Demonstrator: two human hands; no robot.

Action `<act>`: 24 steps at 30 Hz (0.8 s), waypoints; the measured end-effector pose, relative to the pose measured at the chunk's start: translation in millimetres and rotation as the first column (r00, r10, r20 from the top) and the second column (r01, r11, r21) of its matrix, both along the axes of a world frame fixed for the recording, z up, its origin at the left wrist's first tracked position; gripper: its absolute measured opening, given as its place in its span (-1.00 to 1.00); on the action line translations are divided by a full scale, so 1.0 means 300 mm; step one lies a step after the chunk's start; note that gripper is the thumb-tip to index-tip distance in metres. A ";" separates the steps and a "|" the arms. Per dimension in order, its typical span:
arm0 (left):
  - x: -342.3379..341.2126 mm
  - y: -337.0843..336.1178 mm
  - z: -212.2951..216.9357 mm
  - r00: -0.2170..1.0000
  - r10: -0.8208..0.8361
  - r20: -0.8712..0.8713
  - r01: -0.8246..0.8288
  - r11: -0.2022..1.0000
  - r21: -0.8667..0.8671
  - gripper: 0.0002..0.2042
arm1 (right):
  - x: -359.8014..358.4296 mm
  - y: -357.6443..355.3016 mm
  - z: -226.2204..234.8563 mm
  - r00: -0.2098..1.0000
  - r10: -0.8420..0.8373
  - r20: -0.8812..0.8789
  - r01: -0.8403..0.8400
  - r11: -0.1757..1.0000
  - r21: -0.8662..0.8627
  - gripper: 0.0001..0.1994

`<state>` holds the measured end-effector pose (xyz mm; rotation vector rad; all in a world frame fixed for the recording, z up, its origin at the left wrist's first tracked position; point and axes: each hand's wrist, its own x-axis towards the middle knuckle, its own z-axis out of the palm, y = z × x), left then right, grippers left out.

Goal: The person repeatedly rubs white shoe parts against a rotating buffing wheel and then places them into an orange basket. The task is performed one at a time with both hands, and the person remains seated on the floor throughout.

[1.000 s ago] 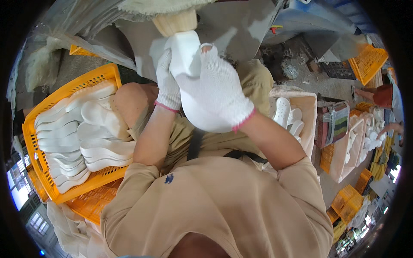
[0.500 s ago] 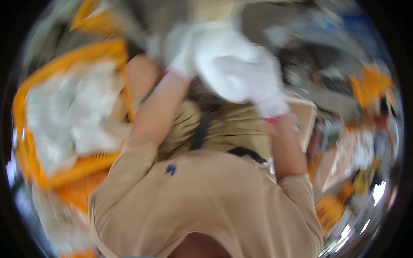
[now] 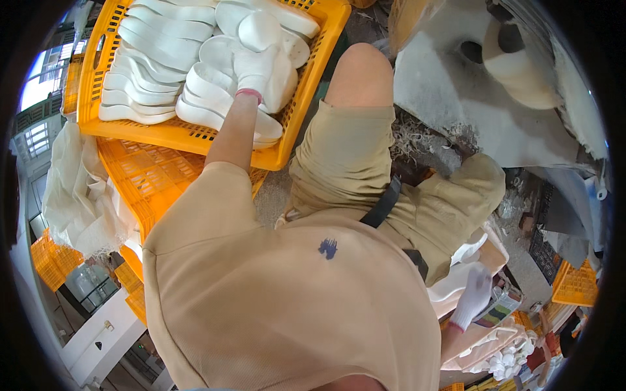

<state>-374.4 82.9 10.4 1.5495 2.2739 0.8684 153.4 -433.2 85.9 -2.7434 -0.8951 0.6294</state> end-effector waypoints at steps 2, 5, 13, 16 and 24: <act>0.017 -0.058 0.028 0.957 -0.095 0.275 0.077 0.994 0.074 -0.46 | -0.098 0.175 0.017 0.989 -0.065 -0.135 0.080 0.991 0.108 -0.45; 0.123 -0.221 0.223 0.737 -0.268 0.621 0.028 0.929 0.369 -0.47 | -0.304 0.452 0.106 0.942 0.228 -0.245 -0.065 0.842 0.535 -0.35; 0.896 -0.683 0.365 0.215 0.024 0.976 0.610 0.778 -0.153 -0.45 | -0.357 0.510 0.201 0.928 0.368 0.063 -0.277 0.567 0.776 -0.63; 1.036 -0.677 0.283 0.379 -0.057 0.924 0.741 0.617 -0.265 -0.27 | -0.289 0.392 0.159 0.986 -0.012 -0.165 0.149 0.494 0.856 -0.65; 1.112 -0.397 -0.104 0.168 -0.369 0.914 0.964 0.255 -0.074 -0.43 | -0.373 0.022 -0.032 0.899 -0.250 -0.361 0.436 0.592 0.678 -0.21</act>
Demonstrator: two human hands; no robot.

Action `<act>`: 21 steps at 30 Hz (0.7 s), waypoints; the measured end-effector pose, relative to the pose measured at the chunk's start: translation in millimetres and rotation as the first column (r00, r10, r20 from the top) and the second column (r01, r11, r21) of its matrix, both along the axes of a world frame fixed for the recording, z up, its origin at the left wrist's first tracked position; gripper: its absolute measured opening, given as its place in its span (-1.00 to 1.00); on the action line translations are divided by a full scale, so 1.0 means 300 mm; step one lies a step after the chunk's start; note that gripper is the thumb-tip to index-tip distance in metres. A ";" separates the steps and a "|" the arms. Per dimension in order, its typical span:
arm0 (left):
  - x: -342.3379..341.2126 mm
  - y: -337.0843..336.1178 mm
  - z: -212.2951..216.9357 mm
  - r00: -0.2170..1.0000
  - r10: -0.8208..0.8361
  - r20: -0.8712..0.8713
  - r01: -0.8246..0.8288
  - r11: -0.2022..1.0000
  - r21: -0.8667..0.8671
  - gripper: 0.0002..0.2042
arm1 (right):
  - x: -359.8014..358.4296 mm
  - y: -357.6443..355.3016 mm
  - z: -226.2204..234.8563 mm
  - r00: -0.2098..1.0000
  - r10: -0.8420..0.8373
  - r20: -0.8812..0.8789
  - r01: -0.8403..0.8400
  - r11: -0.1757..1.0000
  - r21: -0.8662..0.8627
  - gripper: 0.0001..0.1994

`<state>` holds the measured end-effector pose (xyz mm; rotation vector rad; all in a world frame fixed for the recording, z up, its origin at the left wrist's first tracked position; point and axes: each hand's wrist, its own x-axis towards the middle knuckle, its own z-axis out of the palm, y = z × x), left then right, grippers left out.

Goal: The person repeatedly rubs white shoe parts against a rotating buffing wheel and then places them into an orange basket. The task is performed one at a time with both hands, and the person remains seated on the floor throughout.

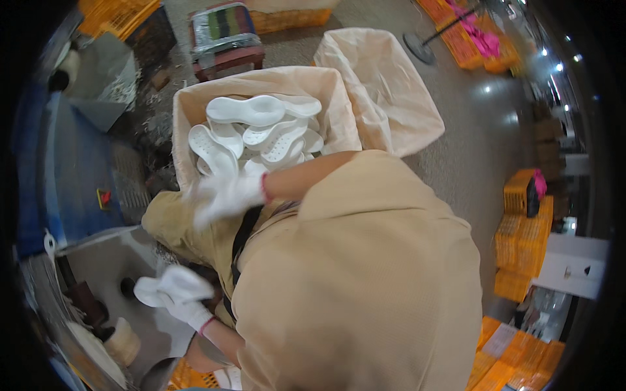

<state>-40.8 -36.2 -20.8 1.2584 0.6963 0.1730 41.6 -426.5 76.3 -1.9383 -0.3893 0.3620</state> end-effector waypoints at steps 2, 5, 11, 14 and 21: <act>-0.047 0.056 -0.036 0.997 -0.066 -0.043 0.069 0.994 0.083 -0.42 | -0.039 -0.311 -0.079 0.932 -0.350 -0.089 0.332 0.927 -0.176 -0.25; -0.102 0.084 -0.061 0.990 -0.025 -0.138 0.033 0.998 0.052 -0.39 | -0.235 -0.836 -0.231 0.665 -0.746 -0.042 0.634 0.593 -0.497 -0.30; -0.047 0.053 -0.070 0.968 -0.050 -0.245 0.063 0.997 0.044 -0.35 | -0.674 -1.482 -0.597 0.340 -0.937 -0.083 0.515 0.259 -0.817 -0.39; 0.031 0.066 -0.012 0.943 -0.066 -0.327 0.071 0.997 0.004 -0.36 | -0.704 -1.554 -0.770 0.252 -0.966 0.064 0.459 0.061 -0.886 -0.43; 0.244 0.058 0.154 0.960 -0.098 -0.262 0.191 0.915 0.356 -0.44 | -0.967 -1.457 -0.843 0.532 -0.795 -0.292 0.165 0.436 -0.885 -0.46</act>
